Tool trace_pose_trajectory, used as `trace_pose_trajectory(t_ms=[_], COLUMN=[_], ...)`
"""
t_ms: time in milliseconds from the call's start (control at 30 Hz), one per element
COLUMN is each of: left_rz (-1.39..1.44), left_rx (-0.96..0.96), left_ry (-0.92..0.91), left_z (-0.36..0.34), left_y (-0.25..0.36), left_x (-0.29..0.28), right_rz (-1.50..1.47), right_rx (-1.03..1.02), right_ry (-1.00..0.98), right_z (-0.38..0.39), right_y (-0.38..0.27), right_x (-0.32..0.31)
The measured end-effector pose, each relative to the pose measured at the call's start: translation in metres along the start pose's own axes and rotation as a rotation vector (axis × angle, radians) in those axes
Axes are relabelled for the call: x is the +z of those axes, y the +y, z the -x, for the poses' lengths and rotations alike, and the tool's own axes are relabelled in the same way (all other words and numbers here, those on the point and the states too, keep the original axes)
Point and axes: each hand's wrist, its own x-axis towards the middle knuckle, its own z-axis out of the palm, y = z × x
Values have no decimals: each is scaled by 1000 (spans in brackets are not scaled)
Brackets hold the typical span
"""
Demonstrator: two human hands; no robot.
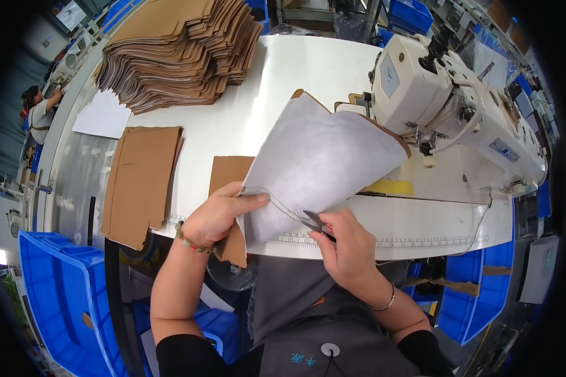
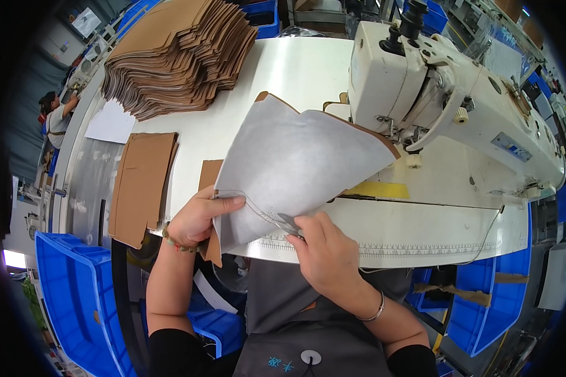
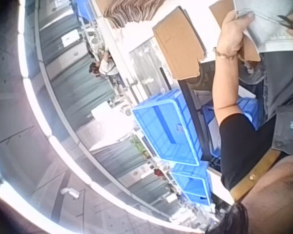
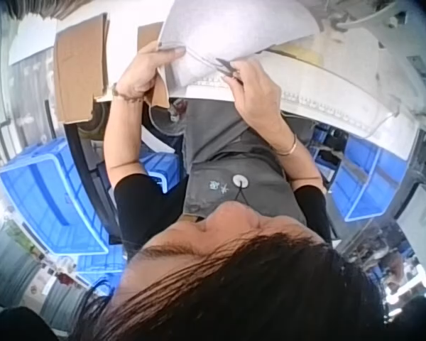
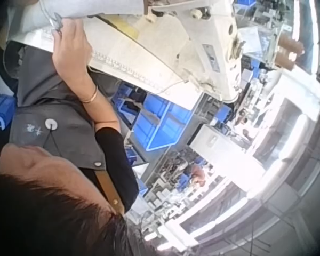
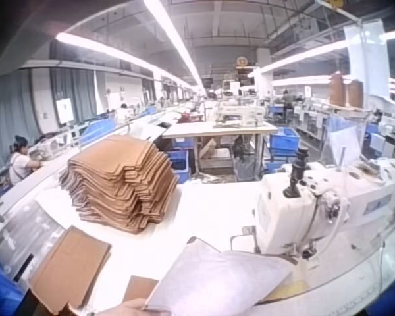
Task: Sewing and trimming leather pieces using an industrial sewing machine.
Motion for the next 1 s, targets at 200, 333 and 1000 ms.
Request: trace_pose_trajectory(t_ms=[200,333,1000], left_rz=[-26,-27,-115], left_rx=[0,-3,76], left_ry=[13,15,-104], left_z=[1,2,1], left_y=[2,2,0], left_x=[1,2,1], right_rz=[-15,-20,226], right_rx=[-7,-55,-288], right_ry=[67,50,-14], right_z=[-1,0,-14], right_y=[2,3,-10], right_x=[3,3,-1])
